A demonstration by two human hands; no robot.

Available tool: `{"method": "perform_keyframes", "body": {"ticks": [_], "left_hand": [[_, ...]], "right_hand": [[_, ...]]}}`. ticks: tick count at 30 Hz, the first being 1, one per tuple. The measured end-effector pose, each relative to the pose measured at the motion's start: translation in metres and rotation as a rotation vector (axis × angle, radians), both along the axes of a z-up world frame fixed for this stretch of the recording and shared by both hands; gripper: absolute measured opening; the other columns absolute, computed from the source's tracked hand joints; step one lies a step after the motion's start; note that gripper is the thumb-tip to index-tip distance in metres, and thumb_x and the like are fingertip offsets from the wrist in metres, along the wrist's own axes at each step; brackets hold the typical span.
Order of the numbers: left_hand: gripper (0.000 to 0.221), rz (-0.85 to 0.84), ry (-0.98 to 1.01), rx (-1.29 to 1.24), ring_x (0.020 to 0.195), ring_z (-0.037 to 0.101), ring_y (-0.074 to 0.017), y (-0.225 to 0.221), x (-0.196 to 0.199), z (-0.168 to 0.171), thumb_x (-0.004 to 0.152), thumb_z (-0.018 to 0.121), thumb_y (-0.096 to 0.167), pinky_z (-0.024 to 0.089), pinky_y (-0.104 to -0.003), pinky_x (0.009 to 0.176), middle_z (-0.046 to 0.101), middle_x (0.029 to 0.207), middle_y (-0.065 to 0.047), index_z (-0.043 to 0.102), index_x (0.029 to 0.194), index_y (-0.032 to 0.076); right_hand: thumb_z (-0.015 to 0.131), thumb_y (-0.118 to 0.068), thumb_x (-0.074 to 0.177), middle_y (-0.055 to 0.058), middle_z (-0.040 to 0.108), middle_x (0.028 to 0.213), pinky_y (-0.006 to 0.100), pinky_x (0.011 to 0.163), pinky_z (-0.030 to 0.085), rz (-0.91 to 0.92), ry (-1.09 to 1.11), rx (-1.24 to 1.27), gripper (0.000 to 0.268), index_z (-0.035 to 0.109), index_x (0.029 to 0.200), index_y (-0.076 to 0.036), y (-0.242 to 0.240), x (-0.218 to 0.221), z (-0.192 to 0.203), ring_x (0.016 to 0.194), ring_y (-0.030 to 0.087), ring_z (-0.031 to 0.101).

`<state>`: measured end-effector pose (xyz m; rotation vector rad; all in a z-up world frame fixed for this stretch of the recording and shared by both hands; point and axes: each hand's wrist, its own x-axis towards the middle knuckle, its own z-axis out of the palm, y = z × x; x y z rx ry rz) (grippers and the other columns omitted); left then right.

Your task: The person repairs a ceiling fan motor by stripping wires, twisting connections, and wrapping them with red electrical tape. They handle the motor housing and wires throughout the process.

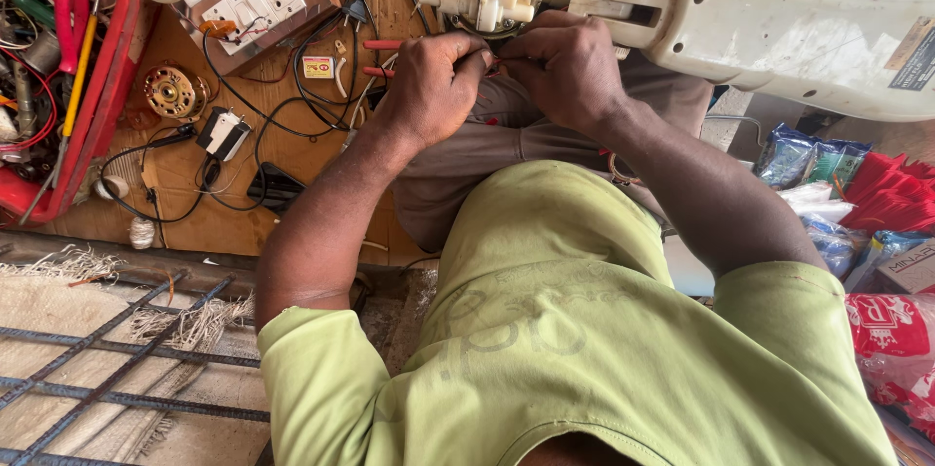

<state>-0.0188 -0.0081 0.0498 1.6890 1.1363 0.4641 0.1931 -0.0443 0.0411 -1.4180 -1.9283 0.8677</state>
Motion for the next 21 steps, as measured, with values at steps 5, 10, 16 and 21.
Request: {"method": "perform_keyframes", "body": {"ticks": [5, 10, 16, 21], "left_hand": [[0.007, -0.074, -0.106, 0.210, 0.080, 0.076, -0.0222, -0.002, -0.005, -0.002, 0.098, 0.066, 0.001, 0.059, -0.035, 0.069, 0.077, 0.088, -0.015, 0.072, 0.097, -0.003], [0.009, -0.045, -0.109, 0.146, 0.079, 0.078, -0.0204, -0.003, -0.003, -0.002, 0.098, 0.067, 0.003, 0.060, -0.034, 0.069, 0.078, 0.088, -0.014, 0.074, 0.097, -0.001], [0.009, -0.002, -0.035, 0.077, 0.077, 0.078, -0.0184, 0.001, 0.002, -0.007, 0.095, 0.070, 0.006, 0.061, -0.032, 0.069, 0.079, 0.086, -0.013, 0.077, 0.097, 0.001], [0.009, 0.023, -0.012, 0.047, 0.076, 0.078, -0.0182, 0.000, 0.002, -0.007, 0.092, 0.072, 0.006, 0.061, -0.032, 0.067, 0.078, 0.086, -0.013, 0.077, 0.097, 0.001]], "right_hand": [[0.074, -0.010, 0.101, 0.015, 0.071, 0.100, 0.041, 0.081, 0.057, 0.198, 0.028, 0.067, 0.018, 0.077, 0.116, -0.001, 0.001, 0.004, -0.004, 0.094, 0.032, 0.069], [0.074, -0.016, 0.097, 0.011, 0.073, 0.089, 0.041, 0.078, 0.058, 0.191, -0.091, -0.059, 0.012, 0.077, 0.101, -0.005, 0.010, 0.006, -0.004, 0.085, 0.029, 0.071], [0.081, -0.016, 0.088, 0.009, 0.076, 0.092, 0.039, 0.078, 0.059, 0.107, -0.079, -0.069, 0.014, 0.081, 0.100, -0.010, 0.009, 0.005, -0.001, 0.084, 0.028, 0.074], [0.082, -0.017, 0.085, 0.011, 0.075, 0.089, 0.040, 0.075, 0.059, 0.039, -0.080, -0.076, 0.012, 0.081, 0.096, -0.010, 0.007, 0.002, 0.000, 0.080, 0.029, 0.074]]}}
